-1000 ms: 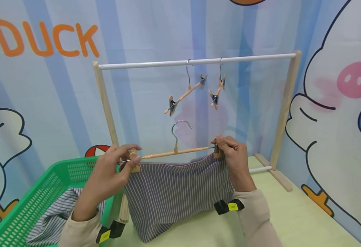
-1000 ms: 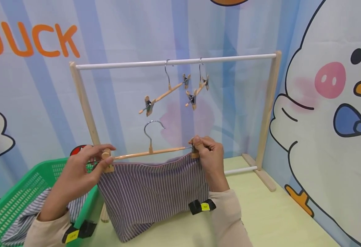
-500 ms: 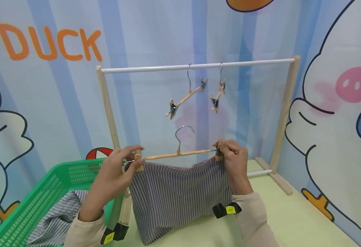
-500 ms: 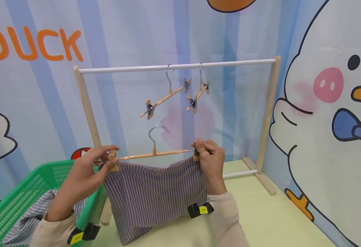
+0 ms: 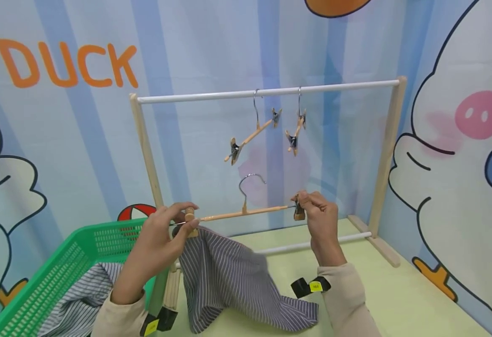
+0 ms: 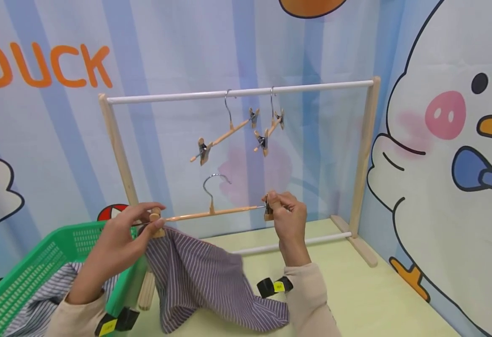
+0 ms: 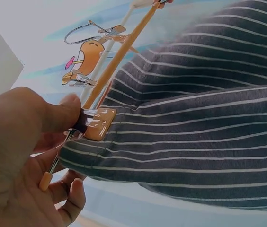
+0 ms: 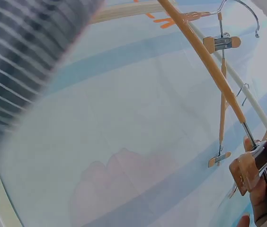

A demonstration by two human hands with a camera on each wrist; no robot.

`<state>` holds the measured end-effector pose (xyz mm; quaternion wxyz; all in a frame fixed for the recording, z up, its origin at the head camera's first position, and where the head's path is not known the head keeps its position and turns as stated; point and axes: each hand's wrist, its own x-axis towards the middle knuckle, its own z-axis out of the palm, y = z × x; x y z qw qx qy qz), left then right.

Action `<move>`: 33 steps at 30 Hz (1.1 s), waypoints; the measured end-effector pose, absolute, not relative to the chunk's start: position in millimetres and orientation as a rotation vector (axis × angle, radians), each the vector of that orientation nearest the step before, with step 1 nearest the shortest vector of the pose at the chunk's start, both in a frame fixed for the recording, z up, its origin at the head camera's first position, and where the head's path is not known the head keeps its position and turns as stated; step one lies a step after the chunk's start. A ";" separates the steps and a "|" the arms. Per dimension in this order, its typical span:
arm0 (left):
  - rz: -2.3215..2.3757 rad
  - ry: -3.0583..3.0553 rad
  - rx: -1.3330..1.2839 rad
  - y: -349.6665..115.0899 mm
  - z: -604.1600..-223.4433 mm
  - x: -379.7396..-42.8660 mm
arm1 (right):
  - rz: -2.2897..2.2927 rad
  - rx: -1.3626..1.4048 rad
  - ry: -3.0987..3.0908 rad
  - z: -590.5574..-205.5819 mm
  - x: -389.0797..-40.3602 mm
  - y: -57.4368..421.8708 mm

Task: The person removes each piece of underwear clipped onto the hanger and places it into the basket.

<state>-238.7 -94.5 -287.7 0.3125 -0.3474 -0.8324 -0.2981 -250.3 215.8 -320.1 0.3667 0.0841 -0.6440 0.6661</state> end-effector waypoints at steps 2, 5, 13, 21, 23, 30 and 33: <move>-0.784 -2.205 -0.913 -94.4 -288.0 -239.4 | 1.724 0.217 -1.658 -319.5 -250.2 216.3; -0.785 -2.213 -0.900 -94.6 -288.6 -240.4 | 1.736 0.223 -1.662 -318.4 -249.5 216.3; -0.840 -2.232 -0.851 -94.4 -290.7 -242.1 | 1.717 0.256 -1.725 -315.5 -248.3 217.5; -0.933 -2.209 -0.848 -92.4 -291.6 -242.0 | 1.732 0.270 -1.794 -315.0 -246.6 220.3; -0.942 -2.200 -0.829 -91.4 -291.2 -241.4 | 1.735 0.275 -1.806 -315.3 -246.3 220.9; -0.947 -2.208 -0.793 -88.9 -290.1 -238.9 | 1.722 0.311 -1.814 -315.7 -246.7 221.5; -0.945 -2.214 -0.817 -90.0 -290.0 -238.6 | 1.723 0.312 -1.815 -316.1 -246.7 221.3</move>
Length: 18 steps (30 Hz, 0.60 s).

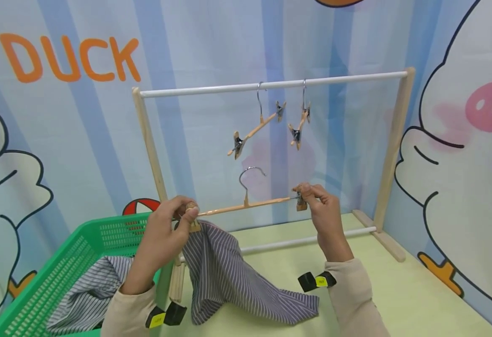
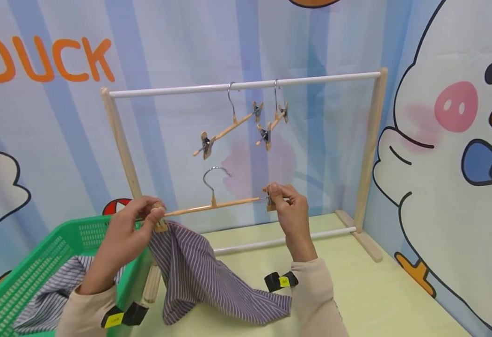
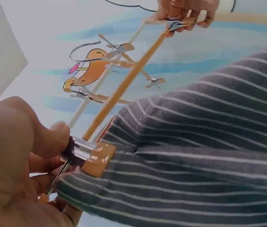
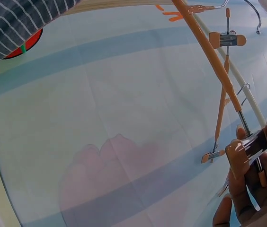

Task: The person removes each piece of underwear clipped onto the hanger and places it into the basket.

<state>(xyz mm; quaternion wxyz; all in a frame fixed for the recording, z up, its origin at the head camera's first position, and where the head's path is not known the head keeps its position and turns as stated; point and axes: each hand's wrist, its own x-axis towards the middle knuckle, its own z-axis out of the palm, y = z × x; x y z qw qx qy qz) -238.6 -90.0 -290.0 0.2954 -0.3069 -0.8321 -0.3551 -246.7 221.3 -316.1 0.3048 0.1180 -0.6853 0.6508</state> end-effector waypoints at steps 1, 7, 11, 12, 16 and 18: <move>-0.943 -2.216 -0.827 -90.5 -290.3 -238.8 | 1.724 0.314 -1.817 -316.2 -246.7 221.5; -0.951 -2.196 -0.872 -92.8 -291.0 -241.0 | 1.719 0.318 -1.835 -315.5 -245.9 224.0; -0.958 -2.157 -0.870 -94.0 -289.9 -241.7 | 1.716 0.329 -1.851 -314.2 -246.3 224.7; -0.954 -2.153 -0.862 -94.4 -289.7 -241.7 | 1.719 0.330 -1.853 -314.1 -246.5 224.7; -0.966 -2.161 -0.824 -96.1 -289.7 -241.0 | 1.731 0.331 -1.857 -314.1 -246.9 224.0; -0.978 -2.162 -0.809 -96.6 -289.7 -240.8 | 1.737 0.326 -1.855 -314.7 -246.6 223.7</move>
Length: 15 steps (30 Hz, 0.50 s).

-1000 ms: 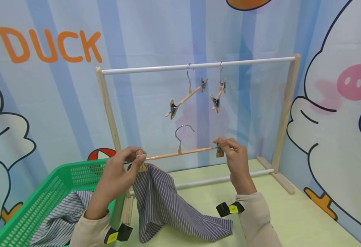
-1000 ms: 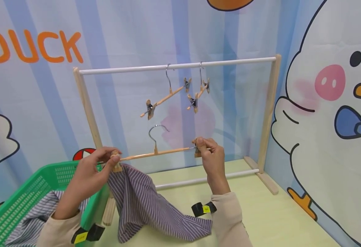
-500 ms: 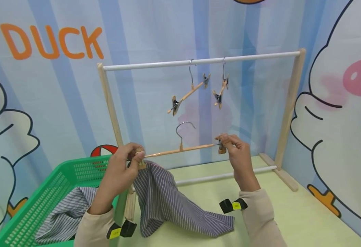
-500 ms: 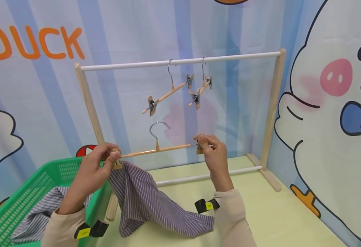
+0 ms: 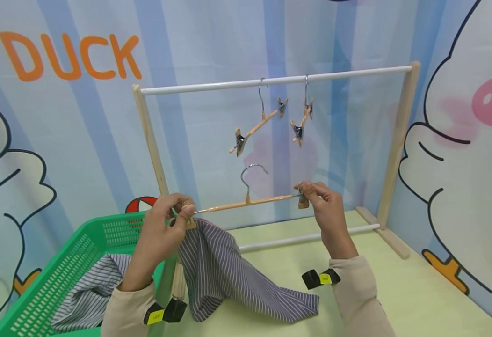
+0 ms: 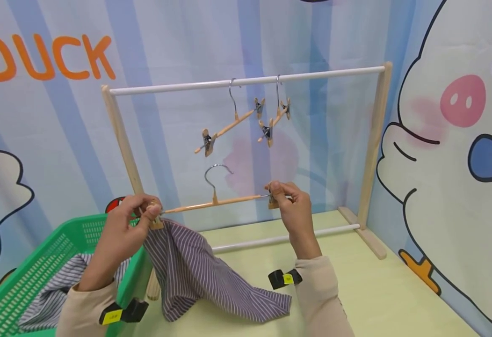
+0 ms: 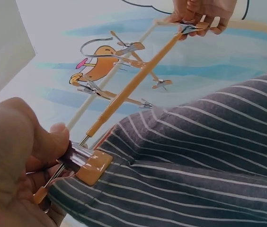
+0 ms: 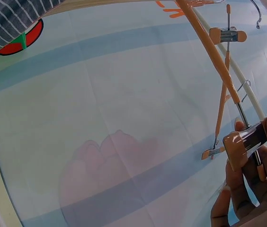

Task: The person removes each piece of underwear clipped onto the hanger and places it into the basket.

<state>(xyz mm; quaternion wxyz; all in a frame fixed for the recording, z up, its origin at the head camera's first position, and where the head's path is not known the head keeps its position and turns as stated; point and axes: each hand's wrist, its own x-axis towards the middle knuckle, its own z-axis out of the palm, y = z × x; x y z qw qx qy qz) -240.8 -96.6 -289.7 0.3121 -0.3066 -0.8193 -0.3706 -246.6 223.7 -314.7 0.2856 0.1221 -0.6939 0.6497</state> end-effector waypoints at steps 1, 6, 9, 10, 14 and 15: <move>-0.985 -2.160 -0.806 -96.7 -289.5 -240.8 | 1.732 0.324 -1.858 -314.6 -246.5 223.7; -1.013 -2.153 -0.786 -97.1 -290.0 -240.4 | 1.731 0.331 -1.852 -314.8 -246.3 223.5; -1.018 -2.145 -0.780 -98.1 -291.3 -241.3 | 1.735 0.341 -1.852 -315.7 -246.3 223.7; -1.017 -2.141 -0.778 -98.3 -291.7 -241.6 | 1.730 0.338 -1.857 -315.9 -246.2 223.9; -1.014 -2.129 -0.785 -99.3 -292.5 -242.8 | 1.720 0.325 -1.859 -316.2 -246.7 224.8; -1.017 -2.126 -0.788 -99.6 -292.7 -243.3 | 1.717 0.322 -1.859 -315.7 -247.1 225.0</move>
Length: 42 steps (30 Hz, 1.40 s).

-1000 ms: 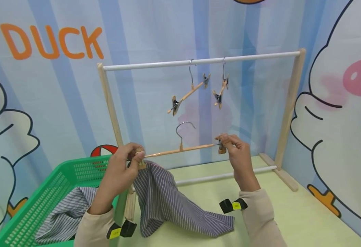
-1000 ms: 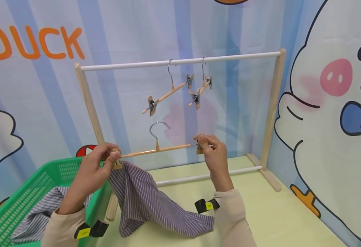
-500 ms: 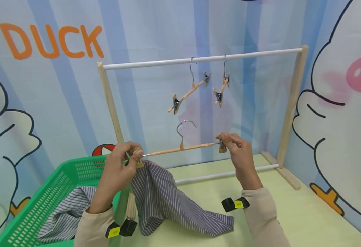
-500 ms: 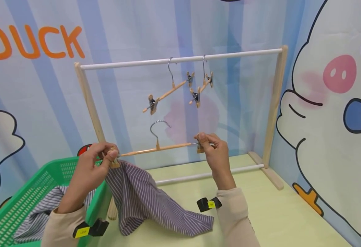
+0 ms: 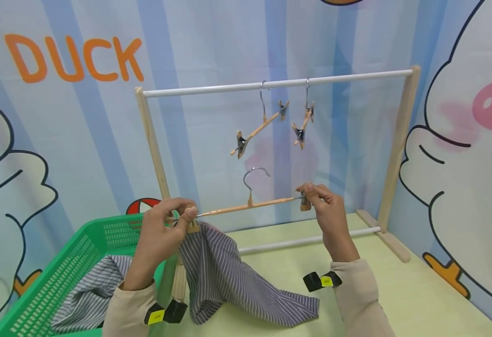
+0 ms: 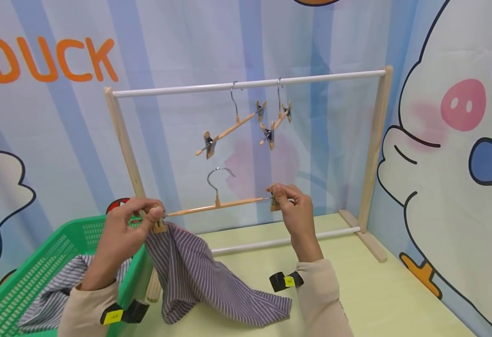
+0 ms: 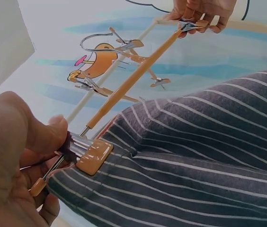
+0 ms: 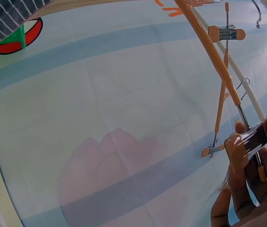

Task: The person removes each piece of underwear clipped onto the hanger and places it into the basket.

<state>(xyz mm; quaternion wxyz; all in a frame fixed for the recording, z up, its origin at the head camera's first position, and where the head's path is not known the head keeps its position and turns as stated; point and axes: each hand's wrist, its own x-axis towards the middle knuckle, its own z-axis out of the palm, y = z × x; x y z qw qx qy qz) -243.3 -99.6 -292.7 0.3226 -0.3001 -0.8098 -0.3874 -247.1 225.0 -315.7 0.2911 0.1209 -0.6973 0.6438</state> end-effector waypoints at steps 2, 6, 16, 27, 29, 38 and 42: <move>-1.023 -2.122 -0.794 -99.8 -292.9 -244.8 | 1.716 0.320 -1.853 -315.1 -247.4 225.4; -1.034 -2.120 -0.803 -101.0 -294.2 -246.9 | 1.718 0.315 -1.847 -313.7 -247.3 225.3; -1.071 -2.127 -0.778 -98.6 -294.4 -242.8 | 1.741 0.274 -1.847 -313.3 -244.9 225.7; -1.098 -2.090 -0.778 -97.3 -294.2 -243.3 | 1.702 0.237 -1.877 -312.9 -245.3 225.5; -1.100 -2.096 -0.771 -96.0 -294.6 -243.0 | 1.697 0.228 -1.885 -313.7 -244.7 226.5; -1.061 -2.126 -0.800 -95.5 -292.5 -244.3 | 1.688 0.220 -1.888 -311.7 -244.7 228.5; -1.020 -2.154 -0.826 -97.6 -291.8 -241.7 | 1.694 0.206 -1.900 -312.5 -244.5 225.6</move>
